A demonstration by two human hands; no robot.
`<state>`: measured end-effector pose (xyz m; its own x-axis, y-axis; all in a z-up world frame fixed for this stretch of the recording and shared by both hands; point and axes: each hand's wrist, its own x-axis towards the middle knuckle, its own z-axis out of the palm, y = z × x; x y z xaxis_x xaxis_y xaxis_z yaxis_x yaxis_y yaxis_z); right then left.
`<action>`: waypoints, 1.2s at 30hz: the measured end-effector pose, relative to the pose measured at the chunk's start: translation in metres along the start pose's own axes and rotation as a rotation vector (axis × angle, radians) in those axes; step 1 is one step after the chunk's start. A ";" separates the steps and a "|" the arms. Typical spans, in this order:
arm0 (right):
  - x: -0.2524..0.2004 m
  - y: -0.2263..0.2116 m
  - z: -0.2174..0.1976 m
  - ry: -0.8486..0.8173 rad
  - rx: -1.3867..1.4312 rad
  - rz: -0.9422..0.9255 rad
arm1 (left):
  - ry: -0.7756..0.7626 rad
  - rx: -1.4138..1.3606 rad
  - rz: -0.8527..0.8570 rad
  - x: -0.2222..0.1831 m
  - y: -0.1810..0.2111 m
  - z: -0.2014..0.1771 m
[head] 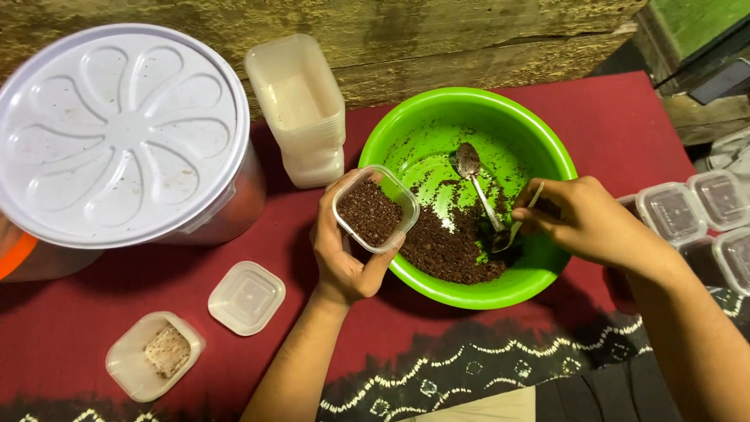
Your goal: Filling small plastic containers with dark brown granular material using a spoon from a green bowl.
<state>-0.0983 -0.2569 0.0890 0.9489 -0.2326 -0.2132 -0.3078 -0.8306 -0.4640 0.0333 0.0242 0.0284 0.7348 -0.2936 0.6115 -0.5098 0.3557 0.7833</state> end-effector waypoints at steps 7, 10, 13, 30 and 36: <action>0.000 -0.022 0.005 -0.192 0.334 0.083 | -0.008 0.056 0.045 0.002 0.002 -0.003; 0.005 -0.026 0.020 -0.209 0.506 0.075 | -0.014 0.064 0.050 0.004 -0.001 -0.003; 0.015 -0.033 0.031 -0.070 0.364 0.011 | 0.003 0.006 0.172 0.006 -0.010 -0.002; 0.051 -0.022 0.034 0.080 0.885 0.076 | 0.026 0.075 0.150 0.006 -0.004 0.000; 0.029 -0.009 0.004 0.204 1.010 0.089 | 0.005 0.278 0.029 0.007 0.023 0.004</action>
<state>-0.0682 -0.2543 0.0835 0.8847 -0.4318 -0.1756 -0.2026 -0.0168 -0.9791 0.0255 0.0270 0.0514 0.7200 -0.2827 0.6338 -0.6331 0.1063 0.7667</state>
